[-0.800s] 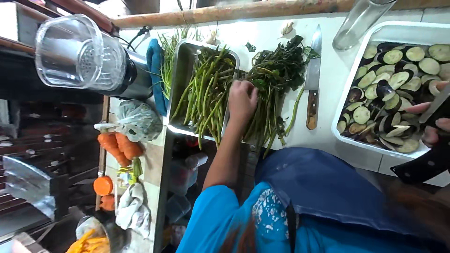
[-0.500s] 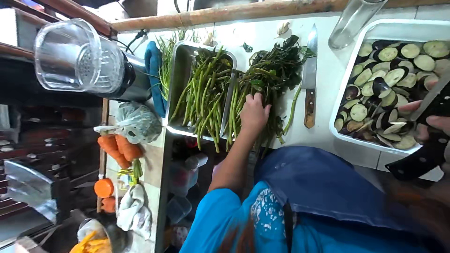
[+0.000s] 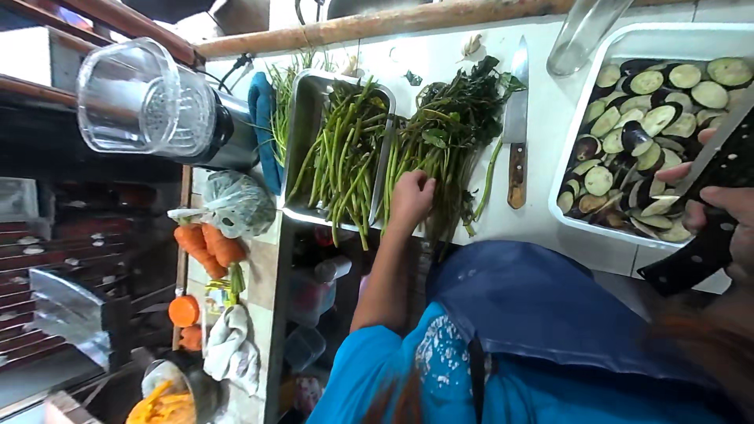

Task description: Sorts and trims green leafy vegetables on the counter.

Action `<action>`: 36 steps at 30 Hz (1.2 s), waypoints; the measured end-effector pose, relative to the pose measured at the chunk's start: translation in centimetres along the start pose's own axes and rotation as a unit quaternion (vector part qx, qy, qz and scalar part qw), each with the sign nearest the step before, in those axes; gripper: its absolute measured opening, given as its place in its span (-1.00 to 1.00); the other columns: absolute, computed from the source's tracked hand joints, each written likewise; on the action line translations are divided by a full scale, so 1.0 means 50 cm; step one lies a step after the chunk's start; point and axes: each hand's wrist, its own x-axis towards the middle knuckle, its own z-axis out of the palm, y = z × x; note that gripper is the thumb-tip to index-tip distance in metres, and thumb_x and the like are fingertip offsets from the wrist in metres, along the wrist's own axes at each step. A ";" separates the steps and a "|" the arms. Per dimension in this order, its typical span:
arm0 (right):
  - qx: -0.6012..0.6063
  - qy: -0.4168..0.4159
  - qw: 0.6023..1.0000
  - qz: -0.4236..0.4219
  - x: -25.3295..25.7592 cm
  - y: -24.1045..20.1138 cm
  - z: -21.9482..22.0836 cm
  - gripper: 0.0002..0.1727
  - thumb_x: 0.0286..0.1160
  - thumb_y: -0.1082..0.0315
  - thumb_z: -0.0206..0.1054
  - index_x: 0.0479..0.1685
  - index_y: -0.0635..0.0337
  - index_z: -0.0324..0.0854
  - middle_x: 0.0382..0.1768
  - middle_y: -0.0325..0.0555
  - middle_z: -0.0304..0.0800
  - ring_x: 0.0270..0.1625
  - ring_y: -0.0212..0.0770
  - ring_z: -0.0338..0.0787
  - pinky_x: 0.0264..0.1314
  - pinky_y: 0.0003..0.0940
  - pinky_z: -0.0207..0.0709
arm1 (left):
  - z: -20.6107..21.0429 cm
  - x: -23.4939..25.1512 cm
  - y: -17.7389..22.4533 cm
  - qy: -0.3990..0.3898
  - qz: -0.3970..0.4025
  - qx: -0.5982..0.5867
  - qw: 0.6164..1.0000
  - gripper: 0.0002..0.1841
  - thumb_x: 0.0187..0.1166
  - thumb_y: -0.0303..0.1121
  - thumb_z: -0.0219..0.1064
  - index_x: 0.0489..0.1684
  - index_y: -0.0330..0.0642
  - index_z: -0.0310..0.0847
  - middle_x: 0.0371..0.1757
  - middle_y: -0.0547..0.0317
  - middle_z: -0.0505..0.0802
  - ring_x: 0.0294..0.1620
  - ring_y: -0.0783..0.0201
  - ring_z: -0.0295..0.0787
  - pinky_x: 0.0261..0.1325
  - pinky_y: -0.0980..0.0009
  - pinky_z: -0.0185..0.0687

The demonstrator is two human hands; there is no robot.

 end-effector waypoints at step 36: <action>-0.019 -0.018 0.999 -0.038 -0.010 -0.014 0.022 -0.57 0.47 0.43 0.13 0.33 0.09 0.61 -0.09 -0.37 0.92 -0.58 -0.62 0.61 -0.55 -0.69 0.49 | -0.041 -0.063 0.055 0.171 0.250 -0.034 0.952 -0.79 0.71 -0.48 0.24 0.17 -0.33 0.65 0.07 -0.12 0.81 0.01 0.10 0.81 0.13 0.19 0.73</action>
